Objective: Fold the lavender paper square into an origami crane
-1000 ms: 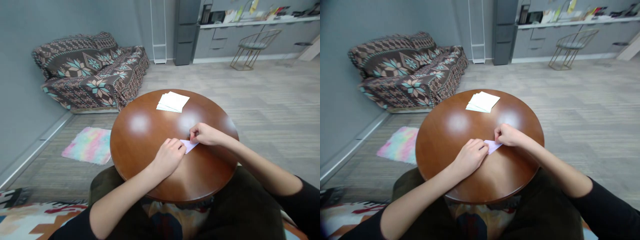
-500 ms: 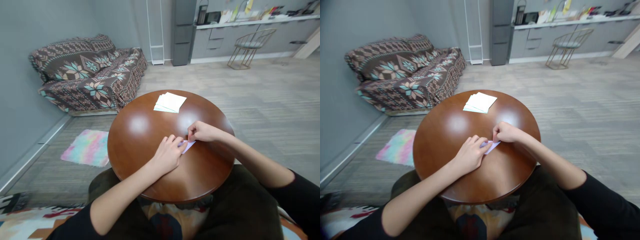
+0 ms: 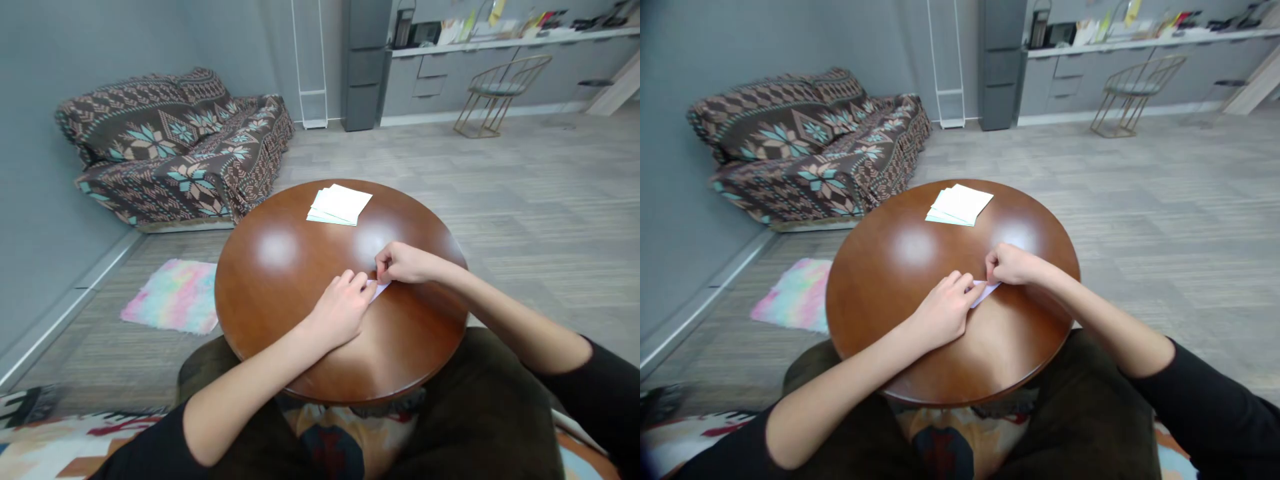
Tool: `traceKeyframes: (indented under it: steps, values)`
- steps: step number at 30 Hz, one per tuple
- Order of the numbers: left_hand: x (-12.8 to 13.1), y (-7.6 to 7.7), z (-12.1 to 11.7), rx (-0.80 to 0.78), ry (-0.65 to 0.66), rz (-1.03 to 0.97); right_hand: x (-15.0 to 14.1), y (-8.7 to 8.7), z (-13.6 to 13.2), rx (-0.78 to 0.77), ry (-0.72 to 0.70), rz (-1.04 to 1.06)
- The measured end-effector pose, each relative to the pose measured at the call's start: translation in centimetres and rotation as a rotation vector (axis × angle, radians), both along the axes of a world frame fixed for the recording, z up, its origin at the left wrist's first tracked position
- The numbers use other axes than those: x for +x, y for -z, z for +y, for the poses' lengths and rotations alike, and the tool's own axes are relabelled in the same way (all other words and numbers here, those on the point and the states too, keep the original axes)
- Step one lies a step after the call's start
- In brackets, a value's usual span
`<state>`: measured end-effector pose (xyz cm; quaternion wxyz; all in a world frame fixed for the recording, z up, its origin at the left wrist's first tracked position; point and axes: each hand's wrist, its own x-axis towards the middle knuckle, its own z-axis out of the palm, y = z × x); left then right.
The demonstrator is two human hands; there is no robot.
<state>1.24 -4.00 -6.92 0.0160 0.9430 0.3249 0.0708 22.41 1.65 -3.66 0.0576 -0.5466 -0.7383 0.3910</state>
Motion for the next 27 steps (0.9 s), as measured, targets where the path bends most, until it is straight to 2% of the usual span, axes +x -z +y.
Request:
traceKeyframes:
  steps: [14, 23, 27]
  values:
    - [-0.3, -0.4, 0.2, -0.018, 0.026, -0.009, 1.4, -0.2, 0.0, -0.043, 0.029, -0.034]
    - [-0.3, -0.3, 0.1, -0.015, 0.008, -0.033, 3.2, 0.4, -0.6, -0.058, 0.040, 0.096]
    - [-0.5, 0.0, 0.2, -0.014, 0.007, -0.082, 3.1, 0.7, -1.1, 0.006, -0.003, 0.137]
